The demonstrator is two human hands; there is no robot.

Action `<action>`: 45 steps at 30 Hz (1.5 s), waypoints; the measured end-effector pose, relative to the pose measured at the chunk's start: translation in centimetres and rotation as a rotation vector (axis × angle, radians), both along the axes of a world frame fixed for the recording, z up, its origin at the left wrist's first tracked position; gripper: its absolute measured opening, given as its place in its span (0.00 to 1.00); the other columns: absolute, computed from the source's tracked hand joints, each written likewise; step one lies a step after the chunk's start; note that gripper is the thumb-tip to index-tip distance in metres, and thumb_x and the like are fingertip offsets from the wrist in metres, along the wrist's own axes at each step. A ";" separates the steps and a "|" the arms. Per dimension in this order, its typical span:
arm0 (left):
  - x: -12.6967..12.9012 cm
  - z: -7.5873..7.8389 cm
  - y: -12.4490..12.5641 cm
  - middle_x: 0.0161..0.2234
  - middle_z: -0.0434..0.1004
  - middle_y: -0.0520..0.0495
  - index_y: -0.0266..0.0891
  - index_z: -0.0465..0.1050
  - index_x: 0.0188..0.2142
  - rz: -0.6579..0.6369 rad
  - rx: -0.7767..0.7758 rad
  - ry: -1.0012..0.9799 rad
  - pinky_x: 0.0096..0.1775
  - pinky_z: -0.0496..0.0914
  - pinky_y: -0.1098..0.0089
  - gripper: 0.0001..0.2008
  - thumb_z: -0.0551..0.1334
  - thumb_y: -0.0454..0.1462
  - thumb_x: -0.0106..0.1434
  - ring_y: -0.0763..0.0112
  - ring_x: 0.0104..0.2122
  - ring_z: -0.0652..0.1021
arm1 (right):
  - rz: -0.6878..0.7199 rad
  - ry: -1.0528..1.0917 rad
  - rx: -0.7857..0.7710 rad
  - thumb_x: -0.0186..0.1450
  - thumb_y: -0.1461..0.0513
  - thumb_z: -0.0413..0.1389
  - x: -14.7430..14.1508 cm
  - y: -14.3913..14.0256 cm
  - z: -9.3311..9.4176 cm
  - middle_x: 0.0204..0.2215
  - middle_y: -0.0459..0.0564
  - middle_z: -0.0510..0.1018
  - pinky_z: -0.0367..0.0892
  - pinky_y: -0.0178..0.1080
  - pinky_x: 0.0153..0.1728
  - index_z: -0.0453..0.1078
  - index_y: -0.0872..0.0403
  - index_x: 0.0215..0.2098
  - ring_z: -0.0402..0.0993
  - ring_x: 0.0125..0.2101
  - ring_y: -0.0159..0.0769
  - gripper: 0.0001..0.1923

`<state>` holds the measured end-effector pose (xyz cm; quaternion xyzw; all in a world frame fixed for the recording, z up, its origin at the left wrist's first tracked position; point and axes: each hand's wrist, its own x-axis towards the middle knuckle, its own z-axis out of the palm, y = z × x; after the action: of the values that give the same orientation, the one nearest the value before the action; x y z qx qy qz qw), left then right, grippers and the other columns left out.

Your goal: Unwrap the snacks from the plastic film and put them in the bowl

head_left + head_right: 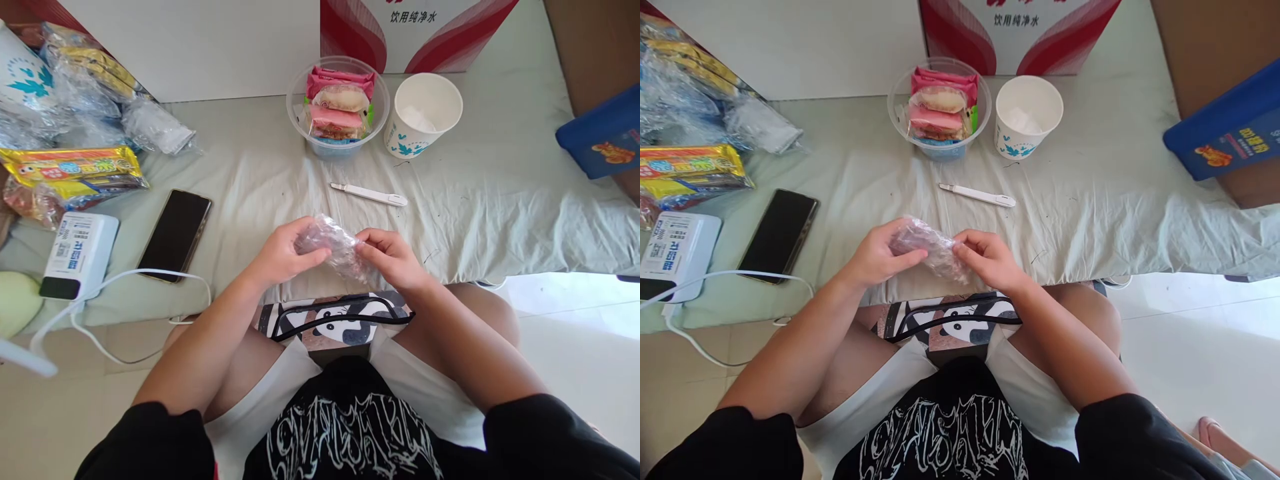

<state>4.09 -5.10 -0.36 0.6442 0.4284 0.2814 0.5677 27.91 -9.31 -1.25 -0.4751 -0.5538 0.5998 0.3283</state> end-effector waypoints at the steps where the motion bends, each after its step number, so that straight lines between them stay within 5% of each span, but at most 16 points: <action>1: 0.2 0.0 -0.1 0.31 0.79 0.49 0.38 0.76 0.39 0.026 -0.074 -0.001 0.34 0.72 0.69 0.16 0.71 0.46 0.57 0.69 0.30 0.77 | 0.025 0.067 -0.030 0.70 0.48 0.57 0.1 0.0 0.2 0.30 0.48 0.79 0.68 0.36 0.31 0.75 0.54 0.39 0.73 0.29 0.32 0.18; 6: 1.0 0.2 -0.4 0.26 0.75 0.55 0.38 0.75 0.38 -0.118 -0.351 -0.098 0.29 0.68 0.73 0.15 0.74 0.40 0.53 0.75 0.24 0.73 | 0.226 0.156 -0.065 0.66 0.49 0.63 0.0 -0.2 -0.1 0.28 0.46 0.75 0.65 0.34 0.29 0.74 0.55 0.41 0.70 0.28 0.30 0.17; 10: 1.5 0.0 -0.5 0.34 0.81 0.50 0.39 0.73 0.45 -0.008 -0.432 -0.272 0.37 0.73 0.70 0.24 0.75 0.45 0.52 0.71 0.32 0.79 | 0.142 0.152 -0.060 0.67 0.53 0.62 -0.8 -0.7 -0.6 0.26 0.43 0.72 0.60 0.33 0.25 0.72 0.55 0.42 0.64 0.24 0.26 0.14; 16: 2.0 -0.7 -0.9 0.22 0.70 0.54 0.38 0.73 0.30 -0.170 -0.285 0.005 0.26 0.64 0.73 0.14 0.67 0.46 0.62 0.76 0.23 0.70 | 0.027 0.165 -0.110 0.67 0.46 0.61 -1.2 -0.9 -1.0 0.26 0.42 0.73 0.66 0.34 0.26 0.69 0.52 0.48 0.69 0.25 0.30 0.21; 20: 2.2 -0.6 -1.0 0.23 0.71 0.55 0.40 0.76 0.39 -0.054 -0.280 -0.119 0.24 0.66 0.71 0.14 0.69 0.46 0.59 0.75 0.20 0.70 | -0.011 0.156 -0.051 0.68 0.44 0.60 -1.0 -0.7 -1.5 0.23 0.40 0.69 0.64 0.34 0.24 0.68 0.50 0.47 0.65 0.23 0.30 0.21; 25: 2.3 -0.1 -0.5 0.25 0.74 0.49 0.40 0.77 0.29 0.016 -0.309 -0.238 0.28 0.67 0.67 0.11 0.66 0.46 0.58 0.70 0.25 0.73 | -0.058 0.155 0.052 0.70 0.50 0.55 -0.2 -0.7 -1.1 0.25 0.43 0.70 0.64 0.36 0.26 0.71 0.51 0.40 0.63 0.24 0.30 0.13; 28: 2.6 0.2 -0.6 0.24 0.74 0.48 0.39 0.77 0.25 -0.024 -0.270 -0.179 0.28 0.65 0.67 0.17 0.60 0.49 0.61 0.71 0.24 0.70 | -0.024 0.104 0.054 0.72 0.48 0.50 0.3 -1.2 -0.6 0.24 0.45 0.70 0.63 0.36 0.27 0.71 0.52 0.34 0.64 0.25 0.31 0.19; 31: 3.0 0.2 -1.3 0.25 0.73 0.52 0.38 0.76 0.29 -0.117 -0.119 -0.068 0.28 0.63 0.70 0.12 0.68 0.45 0.56 0.75 0.24 0.67 | -0.030 0.073 0.029 0.66 0.46 0.63 0.2 -2.0 -0.5 0.25 0.41 0.69 0.61 0.34 0.25 0.66 0.51 0.34 0.63 0.24 0.28 0.19; 34: 3.0 -0.1 -2.0 0.32 0.76 0.53 0.40 0.74 0.41 -0.124 -0.056 -0.146 0.35 0.69 0.71 0.14 0.69 0.38 0.55 0.75 0.29 0.74 | -0.088 0.107 -0.010 0.59 0.52 0.70 0.2 -2.2 0.0 0.25 0.37 0.70 0.63 0.33 0.24 0.61 0.48 0.44 0.66 0.22 0.28 0.26; 37: 2.5 -0.5 -1.8 0.42 0.80 0.47 0.42 0.70 0.48 0.006 -0.053 -0.241 0.44 0.73 0.68 0.16 0.66 0.35 0.60 0.73 0.38 0.80 | -0.281 -0.050 0.099 0.56 0.58 0.70 1.6 -0.3 1.9 0.25 0.38 0.73 0.64 0.35 0.24 0.63 0.49 0.49 0.69 0.22 0.30 0.28; 42: 1.8 -0.5 -0.8 0.31 0.73 0.53 0.41 0.69 0.39 0.138 -0.048 -0.175 0.37 0.70 0.70 0.04 0.61 0.35 0.64 0.74 0.32 0.76 | -0.837 -0.718 0.447 0.53 0.72 0.66 5.8 8.1 8.0 0.22 0.44 0.74 0.57 0.40 0.27 0.71 0.53 0.26 0.64 0.24 0.24 0.11; 45: 1.9 -0.3 -0.6 0.28 0.71 0.54 0.41 0.68 0.34 0.107 -0.024 -0.116 0.34 0.67 0.69 0.02 0.61 0.36 0.63 0.75 0.29 0.72 | -0.773 -1.005 0.443 0.54 0.72 0.65 6.7 14.0 10.0 0.27 0.49 0.80 0.55 0.44 0.31 0.70 0.56 0.22 0.71 0.32 0.26 0.10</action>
<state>6.04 -5.74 -0.66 0.5961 0.4320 0.3429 0.5836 34.65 4.71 8.79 -0.7823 -0.5393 0.0172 0.3112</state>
